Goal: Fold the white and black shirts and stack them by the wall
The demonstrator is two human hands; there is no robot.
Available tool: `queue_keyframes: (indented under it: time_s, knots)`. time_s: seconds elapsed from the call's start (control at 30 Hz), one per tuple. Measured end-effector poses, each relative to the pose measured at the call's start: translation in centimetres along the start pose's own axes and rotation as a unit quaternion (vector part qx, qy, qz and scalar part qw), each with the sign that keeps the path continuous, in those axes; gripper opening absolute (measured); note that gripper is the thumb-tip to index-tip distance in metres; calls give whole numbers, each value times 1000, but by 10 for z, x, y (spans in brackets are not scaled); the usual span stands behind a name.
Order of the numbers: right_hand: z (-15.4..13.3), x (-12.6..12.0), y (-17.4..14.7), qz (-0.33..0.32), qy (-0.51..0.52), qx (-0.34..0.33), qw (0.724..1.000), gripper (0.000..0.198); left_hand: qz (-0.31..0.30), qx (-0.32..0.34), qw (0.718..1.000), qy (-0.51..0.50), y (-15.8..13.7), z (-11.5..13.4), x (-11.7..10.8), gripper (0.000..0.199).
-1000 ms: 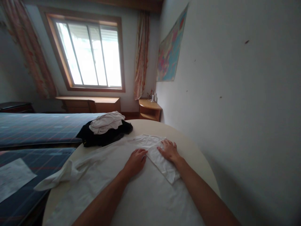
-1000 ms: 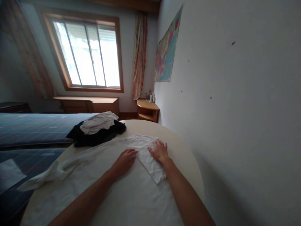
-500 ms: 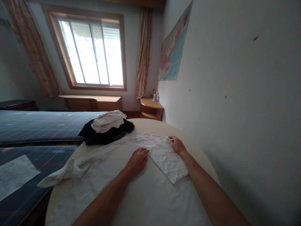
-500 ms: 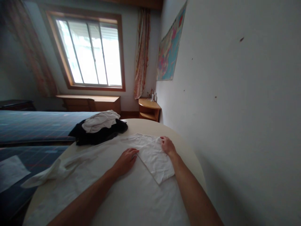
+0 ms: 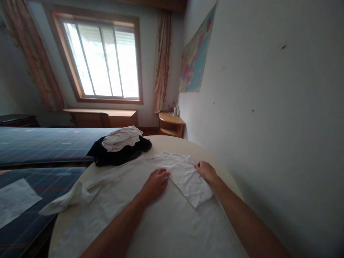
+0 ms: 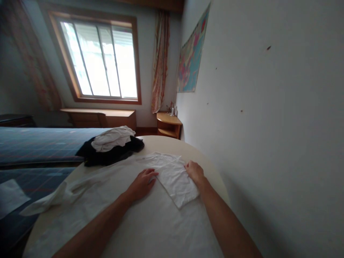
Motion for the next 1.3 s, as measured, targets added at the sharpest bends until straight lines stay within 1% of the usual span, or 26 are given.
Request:
queue_keyframes:
  time_s: [0.07, 0.13, 0.2, 0.27, 0.3, 0.37, 0.43, 0.5, 0.57, 0.63, 0.7, 0.77, 0.83, 0.9, 0.97, 1.03, 1.17, 1.3]
  knots:
    - [-8, 3, -2, 11, -8, -18, 1000, 34, -6, 3, 1000, 13, -1, 2, -1, 36]
    - [-20, 10, -3, 8, -9, -56, 998, 41, -17, 15, 999, 23, -2, 4, -2, 39]
    - [-31, 20, -5, -15, -5, -96, 995, 51, -33, 27, 999, 30, -3, 6, -2, 42]
    - [-39, 31, -6, -47, -1, -112, 993, 59, -47, 29, 998, 36, -3, 7, -1, 42]
    - [-41, 35, -7, -60, 1, -105, 993, 62, -52, 28, 997, 40, -3, 7, -1, 43]
    - [-42, 41, -7, -71, 2, -68, 995, 68, -60, 26, 997, 45, -4, 7, -1, 44]
    - [-42, 42, -8, -66, 1, -30, 997, 71, -67, 25, 996, 51, -4, 7, -1, 46]
    - [-43, 42, -9, -57, 0, -11, 998, 72, -69, 19, 996, 56, -5, 7, -1, 48]
    - [-44, 41, -10, -59, 0, -14, 998, 72, -65, 13, 996, 58, -6, 7, 0, 49]
    - [-44, 38, -11, -53, 0, -34, 998, 69, -59, 12, 997, 56, -6, 6, 0, 48]
    - [-41, 30, -13, -16, -2, -53, 998, 62, -56, 13, 997, 54, -5, 7, 0, 48]
    - [-34, 18, -15, 38, -14, -38, 998, 51, -53, 11, 997, 54, -4, 7, -1, 47]
    - [-24, 6, -18, 56, -32, 11, 998, 43, -53, 9, 997, 56, -4, 8, -3, 47]
    - [-14, -4, -20, 33, -42, 52, 997, 41, -60, 19, 996, 58, -3, 9, -4, 47]
    - [-7, -10, -23, 1, -39, 66, 997, 44, -73, 40, 995, 56, -4, 10, -3, 48]
    - [-3, -12, -28, -20, -30, 60, 998, 44, -86, 56, 994, 49, -4, 11, -2, 49]
    - [0, -10, -42, -54, -27, 41, 997, 43, -94, 59, 993, 48, -4, 10, -1, 49]
    - [1, -9, -54, -66, -20, 36, 997, 42, -104, 59, 991, 58, -4, 11, -2, 50]
Point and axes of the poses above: each hand's wrist, its own y-axis towards the middle knuckle, its own x-axis out of the palm, z = x × y, the point moved 3 cm from there along y, towards the middle knuckle, and after that the axes turned 14 degrees about y, right-handed, at the moved point
